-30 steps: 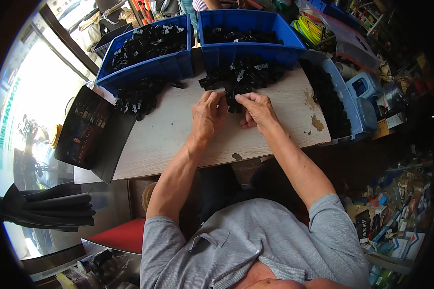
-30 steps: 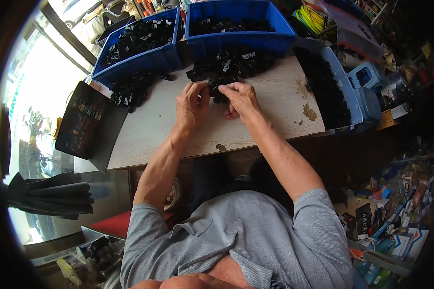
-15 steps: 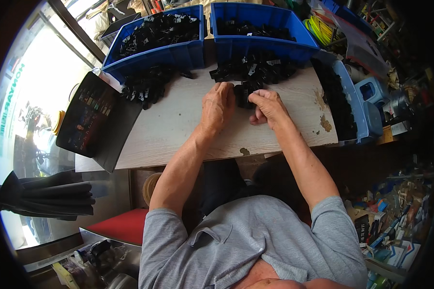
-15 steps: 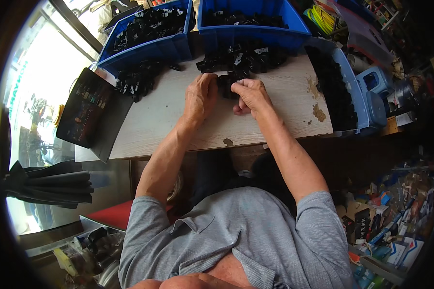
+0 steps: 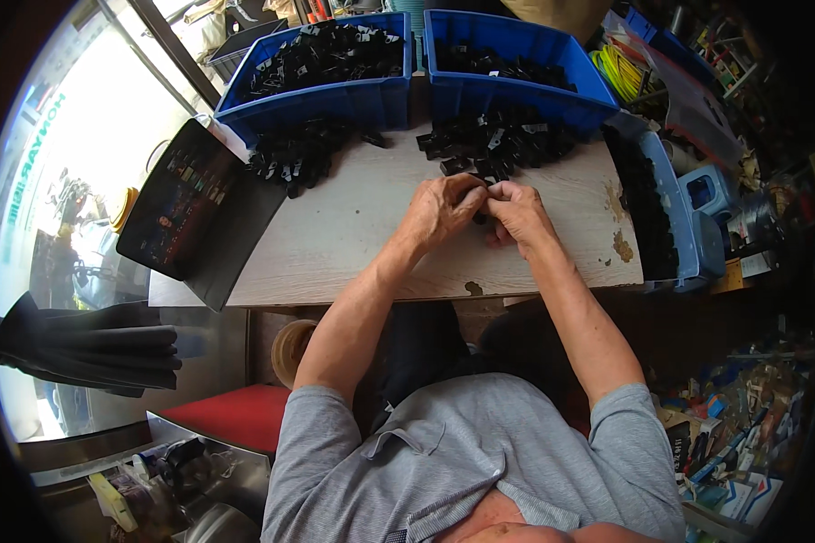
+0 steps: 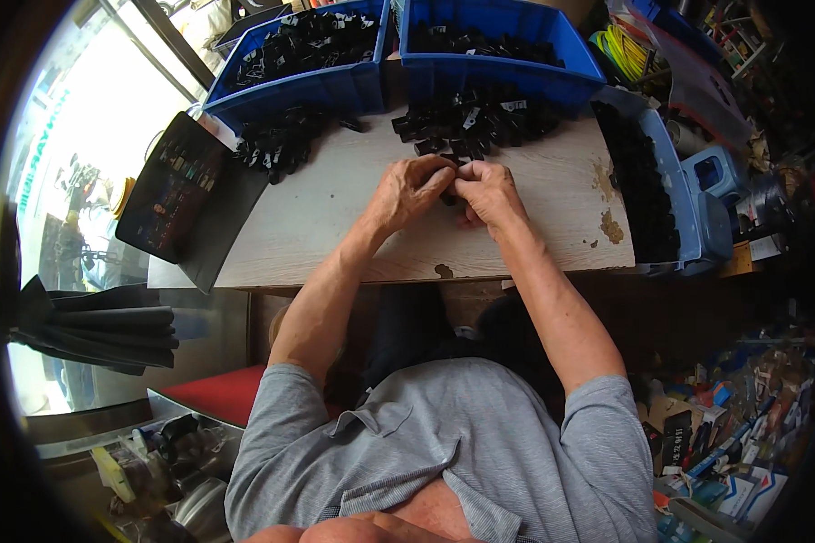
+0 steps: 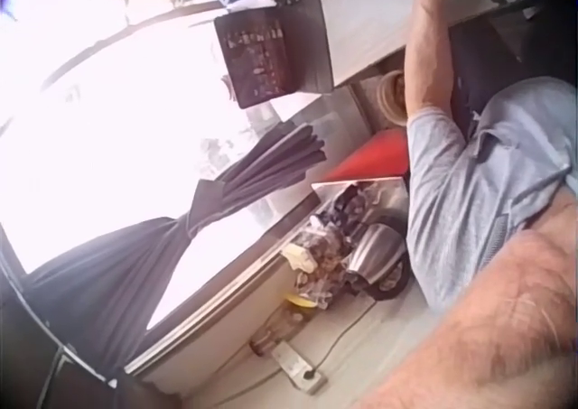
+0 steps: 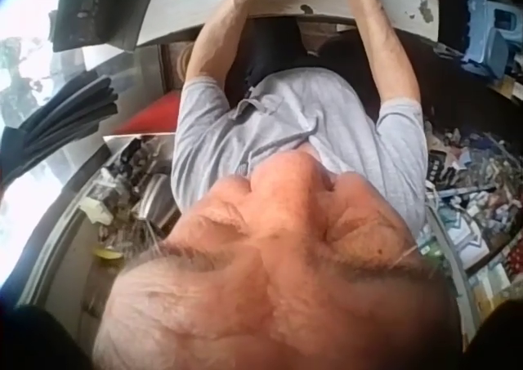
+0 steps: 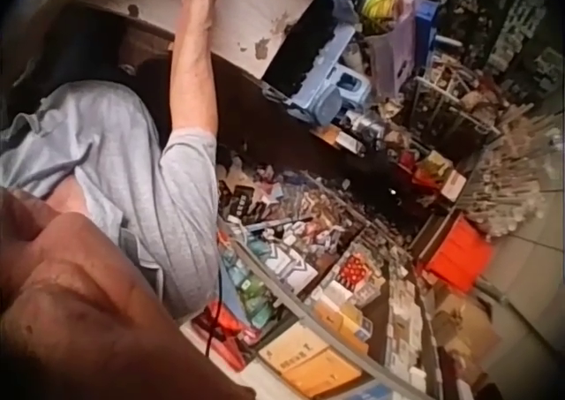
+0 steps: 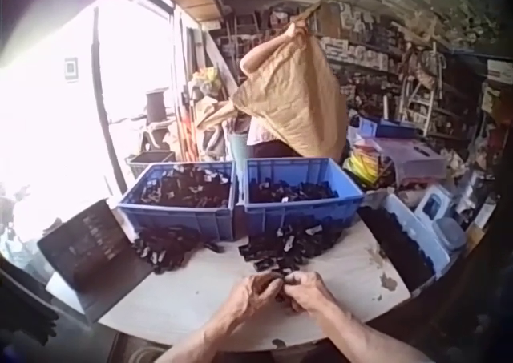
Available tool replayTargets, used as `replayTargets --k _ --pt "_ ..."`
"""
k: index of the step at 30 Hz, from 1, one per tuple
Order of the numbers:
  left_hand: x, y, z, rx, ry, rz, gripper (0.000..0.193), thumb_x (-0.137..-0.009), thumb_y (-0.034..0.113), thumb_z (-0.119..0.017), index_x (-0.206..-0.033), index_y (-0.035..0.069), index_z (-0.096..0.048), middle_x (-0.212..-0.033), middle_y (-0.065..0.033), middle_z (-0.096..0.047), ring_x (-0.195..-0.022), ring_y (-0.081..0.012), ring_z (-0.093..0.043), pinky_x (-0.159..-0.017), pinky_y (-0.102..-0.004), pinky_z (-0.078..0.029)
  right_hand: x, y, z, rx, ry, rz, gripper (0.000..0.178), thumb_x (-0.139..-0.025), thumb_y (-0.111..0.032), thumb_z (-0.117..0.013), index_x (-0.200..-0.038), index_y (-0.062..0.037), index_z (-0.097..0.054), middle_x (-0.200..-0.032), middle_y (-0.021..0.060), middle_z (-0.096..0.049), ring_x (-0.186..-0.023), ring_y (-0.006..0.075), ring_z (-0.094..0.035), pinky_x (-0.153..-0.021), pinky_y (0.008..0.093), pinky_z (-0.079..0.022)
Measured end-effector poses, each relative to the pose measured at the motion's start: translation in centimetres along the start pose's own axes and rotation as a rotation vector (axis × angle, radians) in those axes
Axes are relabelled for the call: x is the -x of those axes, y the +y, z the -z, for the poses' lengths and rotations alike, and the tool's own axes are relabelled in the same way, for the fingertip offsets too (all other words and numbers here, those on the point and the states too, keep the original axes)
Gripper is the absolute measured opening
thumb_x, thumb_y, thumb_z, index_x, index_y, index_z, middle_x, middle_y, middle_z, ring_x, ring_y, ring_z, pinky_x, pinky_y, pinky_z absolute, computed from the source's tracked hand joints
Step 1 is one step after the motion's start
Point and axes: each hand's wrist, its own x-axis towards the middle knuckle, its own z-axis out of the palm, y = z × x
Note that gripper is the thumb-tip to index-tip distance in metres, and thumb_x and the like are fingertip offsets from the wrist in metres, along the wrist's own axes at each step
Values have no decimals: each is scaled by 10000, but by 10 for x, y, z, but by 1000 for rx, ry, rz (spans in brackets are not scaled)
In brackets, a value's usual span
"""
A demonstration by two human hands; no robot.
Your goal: Assembling small black plastic components at a workbench.
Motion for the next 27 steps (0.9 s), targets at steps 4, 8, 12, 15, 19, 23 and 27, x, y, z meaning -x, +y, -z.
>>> replayTargets --k 4,8,12,15,19,23,27 --pt "-3 -9 1 -4 8 113 293 -945 230 -620 -1068 -11 -732 -790 -125 -712 -669 -155 -649 -651 -337 -530 3 -3 -8 26 9 8 209 -892 -218 -768 -991 -45 -706 -729 20 -649 -488 80 -516 -458 307 -548" --pt "-6 -4 3 175 66 286 274 -922 198 -627 -1035 -33 -723 -790 -108 -709 -650 -150 -649 -604 -314 -524 10 -5 -10 -55 15 61 262 -867 -208 -780 -1048 -36 -701 -704 5 -626 -494 81 -525 -459 285 -544" --pt "-6 -20 2 258 121 267 257 -911 176 -642 -1000 -54 -715 -804 -96 -709 -646 -148 -649 -590 -298 -518 13 -1 -13 6 -20 105 310 -865 -212 -783 -1104 -37 -690 -680 -3 -611 -509 75 -543 -465 281 -546" --pt "-9 -25 -1 306 127 253 307 -865 177 -634 -973 -101 -709 -719 -170 -703 -588 -164 -662 -570 -340 -534 13 1 -17 1 -8 117 334 -868 -210 -778 -1129 -26 -678 -665 2 -605 -512 74 -554 -466 278 -546" --pt "-9 -25 13 -22 224 84 206 -933 165 -658 -1016 -11 -723 -853 -125 -732 -669 -233 -689 -636 -331 -540 16 1 -17 -42 16 136 349 -885 -176 -756 -1157 17 -652 -636 1 -596 -490 88 -558 -451 257 -511" --pt "-22 -41 54 -861 503 -218 359 -872 44 -612 -1220 87 -690 -1241 -111 -677 -1176 -345 -613 -928 -438 -549 18 1 -14 -8 32 141 448 -864 -255 -790 -1140 61 -632 -660 47 -632 -487 113 -606 -435 245 -491" --pt "-28 -86 84 -1016 413 -250 340 -875 28 -597 -1198 77 -690 -1191 -110 -686 -1125 -343 -634 -917 -435 -554 17 3 -18 -25 41 138 336 -872 -212 -775 -1059 35 -646 -698 83 -675 -519 122 -648 -442 258 -546"
